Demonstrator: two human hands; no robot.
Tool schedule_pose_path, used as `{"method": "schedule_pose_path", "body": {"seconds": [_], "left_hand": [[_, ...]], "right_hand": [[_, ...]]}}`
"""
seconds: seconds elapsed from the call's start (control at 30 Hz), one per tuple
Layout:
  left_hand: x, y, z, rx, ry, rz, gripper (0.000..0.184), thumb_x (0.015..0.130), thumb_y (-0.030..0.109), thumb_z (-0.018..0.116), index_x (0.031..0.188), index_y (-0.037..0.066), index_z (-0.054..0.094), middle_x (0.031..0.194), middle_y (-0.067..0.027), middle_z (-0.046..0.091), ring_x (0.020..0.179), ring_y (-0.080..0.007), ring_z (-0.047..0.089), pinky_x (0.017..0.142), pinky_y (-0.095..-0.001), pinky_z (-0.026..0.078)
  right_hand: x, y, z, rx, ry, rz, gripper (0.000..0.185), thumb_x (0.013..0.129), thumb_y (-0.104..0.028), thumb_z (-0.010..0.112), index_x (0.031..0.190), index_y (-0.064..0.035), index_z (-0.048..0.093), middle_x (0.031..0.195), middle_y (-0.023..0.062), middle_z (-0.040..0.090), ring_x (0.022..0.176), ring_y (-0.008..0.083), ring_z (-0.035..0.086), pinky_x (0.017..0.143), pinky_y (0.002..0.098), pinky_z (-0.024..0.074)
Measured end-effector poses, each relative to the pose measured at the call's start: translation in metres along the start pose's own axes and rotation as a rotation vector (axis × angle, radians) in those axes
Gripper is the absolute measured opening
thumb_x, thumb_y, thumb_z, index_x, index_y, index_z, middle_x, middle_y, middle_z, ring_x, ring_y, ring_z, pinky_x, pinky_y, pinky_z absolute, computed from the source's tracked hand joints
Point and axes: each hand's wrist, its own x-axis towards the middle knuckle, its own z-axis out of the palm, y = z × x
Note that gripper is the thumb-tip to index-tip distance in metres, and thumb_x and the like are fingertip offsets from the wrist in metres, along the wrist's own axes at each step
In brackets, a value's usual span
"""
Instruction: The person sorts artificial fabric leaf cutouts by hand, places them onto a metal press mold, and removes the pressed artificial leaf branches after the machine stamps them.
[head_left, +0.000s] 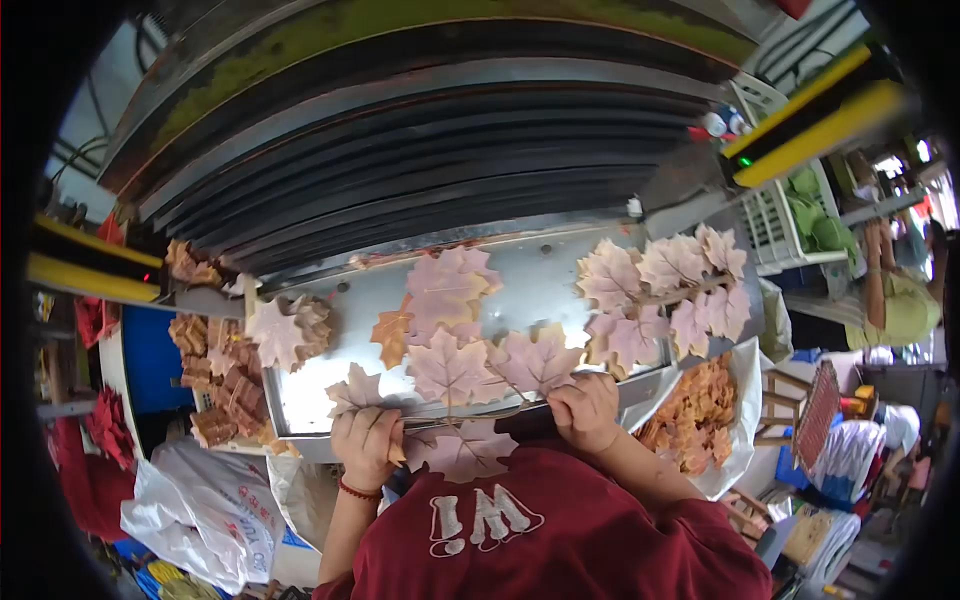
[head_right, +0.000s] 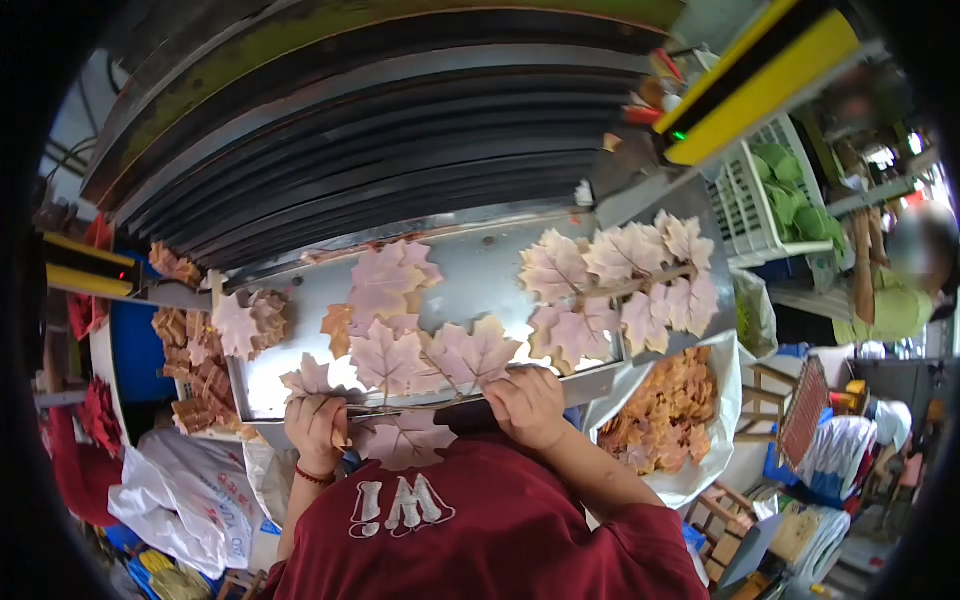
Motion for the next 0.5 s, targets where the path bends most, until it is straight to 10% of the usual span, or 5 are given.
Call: {"method": "schedule_pose_path", "body": {"seconds": [0.2, 0.33, 0.5], "left_hand": [[0.048, 0.028, -0.045, -0.216, -0.092, 0.063, 0.014, 0.075, 0.012, 0.069, 0.086, 0.007, 0.062, 0.079, -0.0053, 0.057, 0.067, -0.0242, 0.054, 0.061, -0.0368, 0.042], [0.108, 0.059, -0.086, -0.262, -0.134, 0.278, 0.014, 0.078, 0.013, 0.068, 0.088, 0.008, 0.060, 0.077, -0.0057, 0.055, 0.065, -0.0243, 0.053, 0.061, -0.0381, 0.042], [0.148, 0.089, -0.081, -0.348, -0.117, 0.488, 0.017, 0.077, 0.019, 0.070, 0.088, 0.011, 0.060, 0.076, -0.0009, 0.054, 0.066, -0.0220, 0.053, 0.060, -0.0360, 0.042]], "right_hand": [[0.009, 0.001, -0.020, 0.203, -0.145, 0.142, 0.025, 0.076, -0.012, 0.070, 0.099, -0.0078, 0.060, 0.083, 0.0036, 0.060, 0.071, 0.0198, 0.058, 0.063, 0.0322, 0.0411], [0.005, -0.001, -0.045, 0.601, 0.244, 0.563, 0.030, 0.078, -0.017, 0.072, 0.104, -0.0059, 0.062, 0.082, 0.0045, 0.061, 0.071, 0.0172, 0.058, 0.061, 0.0309, 0.0425], [0.068, 0.000, -0.094, 0.449, 0.014, 0.019, 0.055, 0.070, -0.031, 0.080, 0.115, -0.0081, 0.060, 0.083, 0.0021, 0.058, 0.068, 0.0201, 0.056, 0.061, 0.0323, 0.0416]]}}
